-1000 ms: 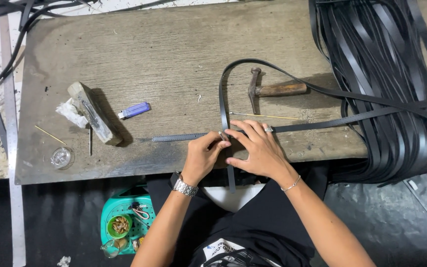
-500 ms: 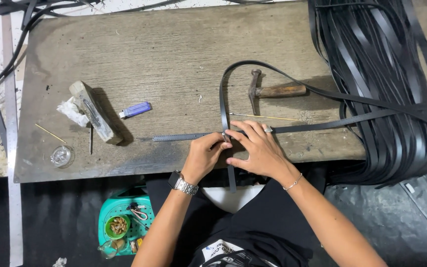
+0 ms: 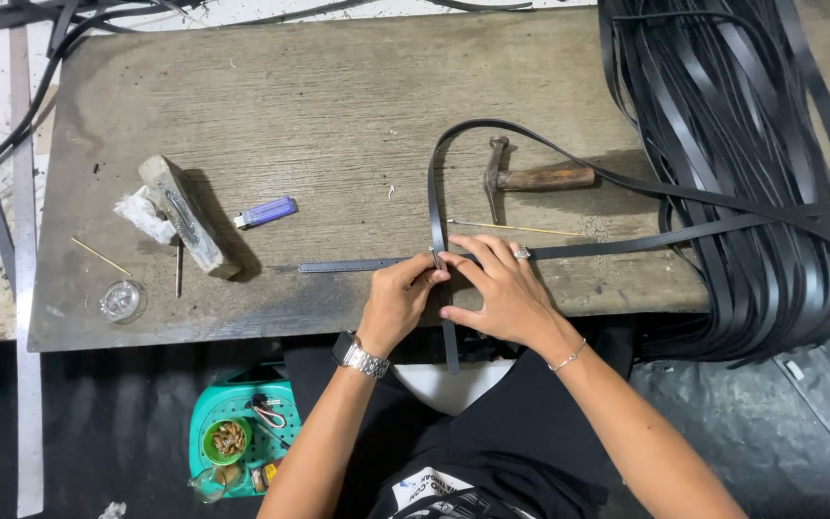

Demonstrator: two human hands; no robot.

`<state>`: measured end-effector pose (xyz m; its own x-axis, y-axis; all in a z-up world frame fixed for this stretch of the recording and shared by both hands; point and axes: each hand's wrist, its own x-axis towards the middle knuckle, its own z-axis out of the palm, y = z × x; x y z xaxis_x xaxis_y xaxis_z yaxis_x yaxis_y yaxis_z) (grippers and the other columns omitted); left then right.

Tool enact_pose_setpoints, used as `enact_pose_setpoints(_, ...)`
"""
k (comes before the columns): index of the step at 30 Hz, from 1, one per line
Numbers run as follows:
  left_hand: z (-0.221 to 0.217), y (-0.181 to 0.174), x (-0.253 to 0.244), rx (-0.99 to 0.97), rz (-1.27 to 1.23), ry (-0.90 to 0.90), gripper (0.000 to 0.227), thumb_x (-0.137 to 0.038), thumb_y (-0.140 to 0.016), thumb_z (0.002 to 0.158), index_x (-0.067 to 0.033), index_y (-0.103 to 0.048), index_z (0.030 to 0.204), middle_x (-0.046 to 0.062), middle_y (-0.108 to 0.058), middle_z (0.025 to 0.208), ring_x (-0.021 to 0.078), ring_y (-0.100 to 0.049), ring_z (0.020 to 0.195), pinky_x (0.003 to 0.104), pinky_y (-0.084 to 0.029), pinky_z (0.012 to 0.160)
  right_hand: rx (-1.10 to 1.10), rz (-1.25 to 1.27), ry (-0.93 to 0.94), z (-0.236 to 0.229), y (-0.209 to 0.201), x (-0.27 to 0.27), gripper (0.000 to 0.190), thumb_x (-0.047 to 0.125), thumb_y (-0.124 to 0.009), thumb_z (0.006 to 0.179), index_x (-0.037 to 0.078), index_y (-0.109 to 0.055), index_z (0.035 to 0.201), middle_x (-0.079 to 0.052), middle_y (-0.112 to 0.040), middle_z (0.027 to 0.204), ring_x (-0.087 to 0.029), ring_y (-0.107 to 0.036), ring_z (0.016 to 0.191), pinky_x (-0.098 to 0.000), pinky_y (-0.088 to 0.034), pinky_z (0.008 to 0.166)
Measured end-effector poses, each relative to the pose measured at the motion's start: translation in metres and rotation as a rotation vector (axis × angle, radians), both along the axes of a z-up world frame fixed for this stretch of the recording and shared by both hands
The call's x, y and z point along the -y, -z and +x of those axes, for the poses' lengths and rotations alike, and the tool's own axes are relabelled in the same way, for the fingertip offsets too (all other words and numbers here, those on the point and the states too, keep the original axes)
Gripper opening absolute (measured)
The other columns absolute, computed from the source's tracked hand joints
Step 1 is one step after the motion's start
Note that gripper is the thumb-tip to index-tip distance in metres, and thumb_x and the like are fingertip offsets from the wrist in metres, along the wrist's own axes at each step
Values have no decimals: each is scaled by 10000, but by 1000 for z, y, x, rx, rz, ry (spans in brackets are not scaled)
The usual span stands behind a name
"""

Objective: The person measures a black leather strip with a ruler, marks it with a wooden stick, and then uses a hammer to drive nails into the marked points. The person repeats this process for several nails along the strip.

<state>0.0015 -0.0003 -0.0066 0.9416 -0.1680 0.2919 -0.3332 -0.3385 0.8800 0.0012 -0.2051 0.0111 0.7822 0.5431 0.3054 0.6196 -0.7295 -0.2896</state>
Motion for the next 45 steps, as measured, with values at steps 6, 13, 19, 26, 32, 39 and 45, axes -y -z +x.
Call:
enact_pose_setpoints(6,-1,-9,3,58,36,20,38,-73,-742,912,-110,-741,922,95,-766,778,320,-758,789,366,-611,685,17,43,-4,1,3,-1,678,621,-688,858,178,-593,1363,-78,-559,1398,-310,-510,1310,-486,-424,995)
enact_pose_setpoints(13,-2,-12,6,100,53,37,52,-111,-760,903,-73,-748,936,104,-769,799,318,-759,784,370,-625,695,230,1,260,55,-17,56,272,113,-580,988,90,-677,1241,-115,-600,1247,-312,-517,1242,-454,-421,1033)
enact_pose_setpoints(19,-4,-13,5,150,66,48,46,-110,-753,907,-86,-737,943,88,-739,737,302,-741,731,356,-618,648,292,-407,352,87,14,99,370,328,-660,974,149,-653,1298,-50,-589,1101,-267,-551,1166,-508,-345,1042)
enact_pose_setpoints(26,-4,-13,5,163,59,43,56,-122,-758,904,-96,-735,949,81,-731,724,276,-735,714,336,-612,643,-153,-51,387,46,-42,66,382,367,-612,1002,67,-606,1237,-155,-593,1084,-507,-676,871,-601,-513,758)
enact_pose_setpoints(32,-2,-14,3,158,18,67,52,-123,-746,918,-102,-735,965,86,-742,750,293,-739,742,359,-610,650,-243,282,256,-18,-70,44,368,360,-616,999,54,-667,1197,-148,-640,759,-411,-686,742,-477,-533,664)
enact_pose_setpoints(39,-5,-16,3,169,-4,77,24,-82,-732,927,-103,-720,921,91,-728,738,303,-722,721,354,-601,641,-306,246,253,-52,-109,22,330,331,-612,984,76,-668,1187,-168,-710,680,-349,-743,660,-416,-575,522)
enact_pose_setpoints(45,-5,-22,1,197,-9,83,47,-86,-735,924,-93,-695,900,102,-727,742,314,-723,723,369,-599,638,-286,256,319,-61,-105,23,316,322,-597,1006,75,-650,1196,-179,-707,699,-335,-745,673,-409,-574,513)
